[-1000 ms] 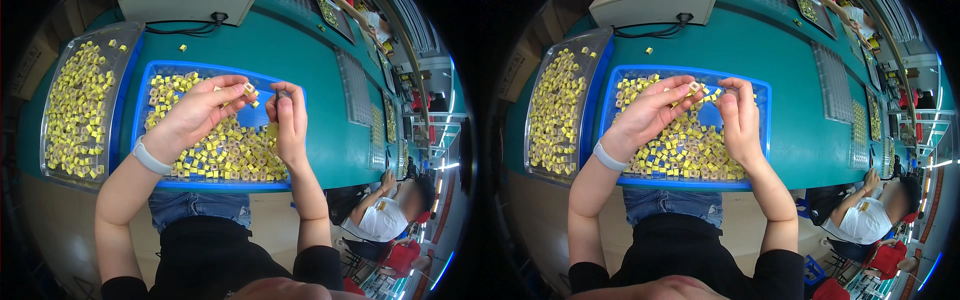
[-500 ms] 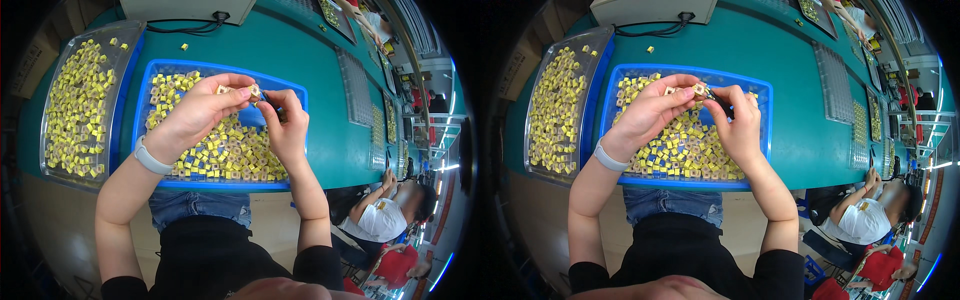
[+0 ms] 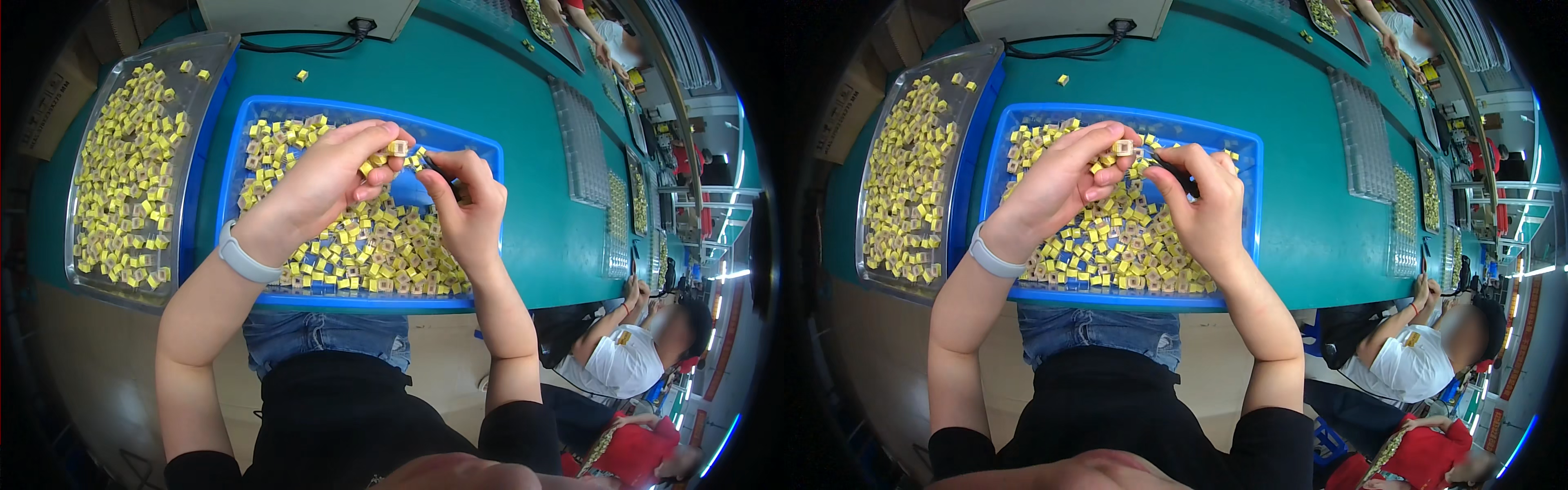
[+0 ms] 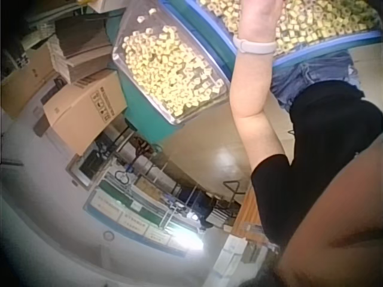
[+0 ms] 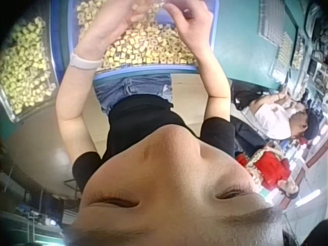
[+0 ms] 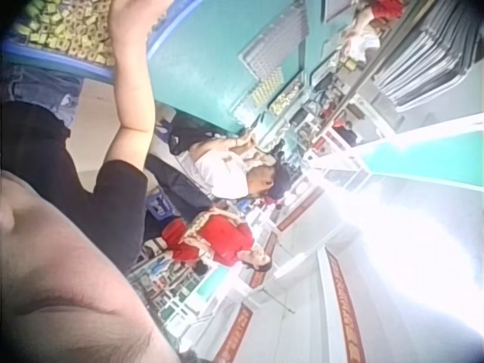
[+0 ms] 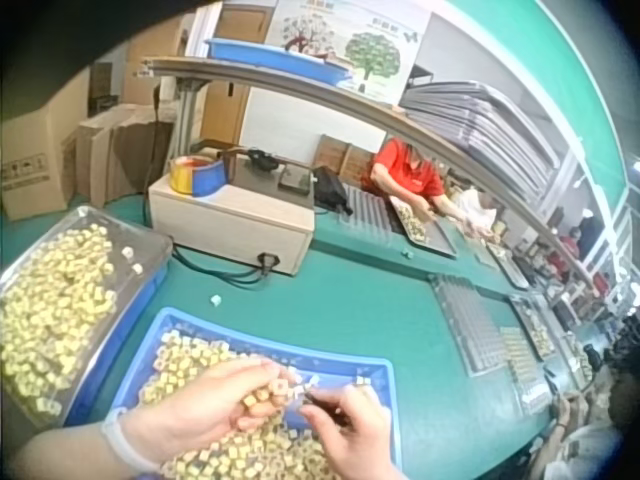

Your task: Assembling small yellow electronic components by inserting internal parts using tweezers.

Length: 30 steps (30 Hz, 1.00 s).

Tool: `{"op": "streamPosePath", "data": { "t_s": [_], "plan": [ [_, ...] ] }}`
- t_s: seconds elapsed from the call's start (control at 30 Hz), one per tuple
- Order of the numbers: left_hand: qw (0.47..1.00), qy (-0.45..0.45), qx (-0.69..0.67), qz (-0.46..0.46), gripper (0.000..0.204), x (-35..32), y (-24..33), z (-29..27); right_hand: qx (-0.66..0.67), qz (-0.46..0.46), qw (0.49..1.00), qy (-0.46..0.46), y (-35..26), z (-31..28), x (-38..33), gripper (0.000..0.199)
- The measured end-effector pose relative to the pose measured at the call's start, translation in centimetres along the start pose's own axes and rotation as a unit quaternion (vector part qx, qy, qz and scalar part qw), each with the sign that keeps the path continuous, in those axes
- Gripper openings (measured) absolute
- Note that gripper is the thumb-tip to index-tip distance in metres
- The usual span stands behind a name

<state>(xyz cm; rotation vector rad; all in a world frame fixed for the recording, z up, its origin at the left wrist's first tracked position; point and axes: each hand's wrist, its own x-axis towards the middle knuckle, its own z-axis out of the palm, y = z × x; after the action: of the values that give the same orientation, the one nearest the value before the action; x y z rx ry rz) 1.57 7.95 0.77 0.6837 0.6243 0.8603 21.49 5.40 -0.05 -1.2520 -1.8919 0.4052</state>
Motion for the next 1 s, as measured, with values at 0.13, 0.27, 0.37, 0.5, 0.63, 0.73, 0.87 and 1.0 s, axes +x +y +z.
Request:
{"op": "streamPosePath", "data": {
  "t_s": [0.13,0.27,0.37,0.5,0.63,0.73,0.87,1.0],
  "plan": [
    [1.0,0.008,0.017,-0.02,0.031,-0.1,0.0,0.2,-0.017,-0.039,0.999,-0.006,-0.4,-0.2,0.2,0.016],
    [0.999,0.002,0.041,-0.022,0.033,0.0,-0.3,0.0,-0.03,-0.057,0.998,-0.011,-0.6,-0.1,0.3,0.017],
    [0.999,0.002,0.041,-0.025,0.034,0.0,-0.3,0.0,-0.036,-0.063,0.997,0.0,-0.5,-0.1,0.2,0.018],
    [0.999,0.018,0.023,-0.028,0.035,-0.1,-0.2,0.1,-0.042,-0.067,0.997,0.005,-0.8,0.0,0.3,0.018],
    [0.999,0.015,0.032,-0.026,0.035,-0.1,-0.2,0.3,-0.046,-0.067,0.997,0.005,-0.9,-0.1,0.3,0.019],
    [0.998,0.015,0.047,-0.028,0.035,-0.1,-0.2,0.3,-0.067,-0.081,0.994,0.005,-1.0,-0.1,0.3,0.019],
    [0.998,0.015,0.046,-0.032,0.036,-0.1,-0.3,0.2,-0.081,-0.083,0.993,0.002,-1.0,-0.2,0.2,0.019],
    [0.999,0.016,0.032,-0.035,0.037,-0.2,-0.2,0.1,-0.061,-0.077,0.995,0.014,-1.0,0.0,0.1,0.019]
  ]
}}
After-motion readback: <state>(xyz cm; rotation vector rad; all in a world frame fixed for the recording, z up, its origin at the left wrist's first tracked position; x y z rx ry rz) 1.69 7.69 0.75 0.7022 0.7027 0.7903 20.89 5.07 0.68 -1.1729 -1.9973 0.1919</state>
